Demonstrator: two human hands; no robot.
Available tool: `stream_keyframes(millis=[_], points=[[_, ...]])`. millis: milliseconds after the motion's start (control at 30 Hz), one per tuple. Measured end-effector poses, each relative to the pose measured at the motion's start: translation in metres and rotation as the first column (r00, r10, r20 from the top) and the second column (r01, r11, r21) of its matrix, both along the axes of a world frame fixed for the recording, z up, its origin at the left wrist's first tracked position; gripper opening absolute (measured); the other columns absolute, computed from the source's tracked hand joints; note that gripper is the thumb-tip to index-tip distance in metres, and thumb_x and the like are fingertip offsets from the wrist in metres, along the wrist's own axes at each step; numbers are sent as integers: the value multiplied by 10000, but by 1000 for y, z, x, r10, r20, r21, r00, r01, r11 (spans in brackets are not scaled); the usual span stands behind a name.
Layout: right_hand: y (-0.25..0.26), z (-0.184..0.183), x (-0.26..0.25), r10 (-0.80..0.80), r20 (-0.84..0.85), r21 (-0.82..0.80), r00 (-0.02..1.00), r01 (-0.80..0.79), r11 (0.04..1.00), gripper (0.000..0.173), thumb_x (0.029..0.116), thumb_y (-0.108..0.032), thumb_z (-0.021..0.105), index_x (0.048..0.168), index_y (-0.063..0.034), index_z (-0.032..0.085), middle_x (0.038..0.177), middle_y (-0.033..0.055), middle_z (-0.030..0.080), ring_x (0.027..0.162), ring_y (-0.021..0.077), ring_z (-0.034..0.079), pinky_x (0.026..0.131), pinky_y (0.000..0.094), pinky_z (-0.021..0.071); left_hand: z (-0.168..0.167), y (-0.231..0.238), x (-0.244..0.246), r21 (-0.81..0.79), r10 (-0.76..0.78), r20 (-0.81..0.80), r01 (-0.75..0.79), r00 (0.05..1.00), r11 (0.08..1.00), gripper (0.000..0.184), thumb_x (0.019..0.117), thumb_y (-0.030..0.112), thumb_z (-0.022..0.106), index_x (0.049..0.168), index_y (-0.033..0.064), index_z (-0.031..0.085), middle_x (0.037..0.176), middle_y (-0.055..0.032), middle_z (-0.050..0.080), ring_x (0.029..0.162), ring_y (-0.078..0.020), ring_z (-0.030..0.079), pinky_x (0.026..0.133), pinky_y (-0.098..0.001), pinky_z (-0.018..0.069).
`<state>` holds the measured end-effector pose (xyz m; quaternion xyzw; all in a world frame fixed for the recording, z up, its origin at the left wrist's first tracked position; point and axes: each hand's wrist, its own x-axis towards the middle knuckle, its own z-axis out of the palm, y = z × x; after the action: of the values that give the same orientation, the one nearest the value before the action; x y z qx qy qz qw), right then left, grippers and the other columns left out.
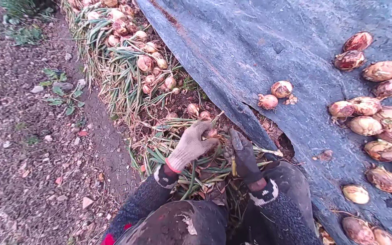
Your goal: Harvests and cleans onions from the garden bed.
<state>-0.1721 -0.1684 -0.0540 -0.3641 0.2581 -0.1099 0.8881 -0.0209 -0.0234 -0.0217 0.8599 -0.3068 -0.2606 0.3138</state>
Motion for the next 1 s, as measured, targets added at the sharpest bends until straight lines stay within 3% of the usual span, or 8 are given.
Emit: stream_keyframes(millis=[200, 333, 433, 567, 667, 767, 867, 1000], points=[[-22, -3, 1, -22, -229, -404, 973, -74, 912, 495, 1072, -450, 468, 1374, -84, 610, 895, 41, 683, 671, 128, 622, 615, 321, 573, 1, 12, 72, -218, 479, -351, -568, 805, 794, 592, 802, 241, 840, 1337, 75, 648, 1169, -108, 706, 984, -216, 705, 823, -386, 623], [-8, -22, 1, 276, -179, -87, 944, -295, 952, 772, 983, -725, 371, 1455, -136, 529, 921, 27, 656, 675, 114, 596, 583, 292, 549, 18, -32, 25, -75, 184, 114, -176, 976, 981, 411, 934, 388, 718, 1253, 129, 711, 1179, 0, 733, 1027, -90, 704, 923, -337, 604], [-11, -10, 10, 252, -241, 197, 937, -207, 958, 614, 1037, -650, 318, 1138, -131, 632, 702, 40, 589, 488, 132, 534, 423, 306, 498, 13, -48, -30, 73, -202, 293, 189, 934, 979, 288, 1023, 343, 575, 1210, 192, 734, 1172, 37, 744, 1101, -95, 677, 1018, -404, 512], [-25, -10, 2, 279, -205, 465, 938, -157, 871, 751, 944, -808, 269, 913, -138, 605, 629, 23, 535, 458, 122, 514, 392, 283, 465, 2, -50, -36, -30, -267, 216, 280, 939, 960, 249, 1039, 315, 570, 1148, 163, 735, 1101, 14, 735, 1054, -108, 681, 939, -372, 559], [-46, 7, -14, 82, 120, 604, 989, -138, 785, 752, 923, -804, 375, 1228, -170, 640, 638, 12, 561, 483, 121, 578, 435, 276, 527, 0, -47, 1, -66, -112, 323, 141, 940, 988, 203, 1013, 222, 589, 1067, 133, 763, 1038, -22, 733, 981, -126, 692, 872, -356, 582], [-86, 36, -41, -269, 434, 295, 860, 147, 944, 639, 982, -626, 499, 1365, -123, 592, 766, 21, 664, 607, 148, 644, 566, 329, 577, 7, -10, 64, 91, 21, 145, -34, 989, 995, 182, 987, 295, 638, 1054, 176, 759, 1089, 14, 734, 965, -79, 693, 874, -344, 594], [-88, 35, -40, -390, 372, 25, 842, 411, 911, 570, 981, -633, 502, 1335, -197, 601, 897, 36, 692, 653, 157, 651, 566, 304, 567, 24, 8, 86, 188, -128, -254, 179, 959, 966, 388, 903, 577, 674, 996, 217, 786, 1234, -1, 681, 1138, -134, 636, 972, -437, 545], [-56, 2, -11, -60, -239, -46, 969, 51, 998, 472, 1078, -474, 409, 1331, -98, 540, 827, 58, 633, 583, 158, 605, 498, 326, 560, -23, -10, 107, 432, 221, 136, -259, 966, 864, 723, 906, 778, 503, 1265, 180, 694, 1175, -95, 721, 1098, -256, 688, 953, -551, 546]])
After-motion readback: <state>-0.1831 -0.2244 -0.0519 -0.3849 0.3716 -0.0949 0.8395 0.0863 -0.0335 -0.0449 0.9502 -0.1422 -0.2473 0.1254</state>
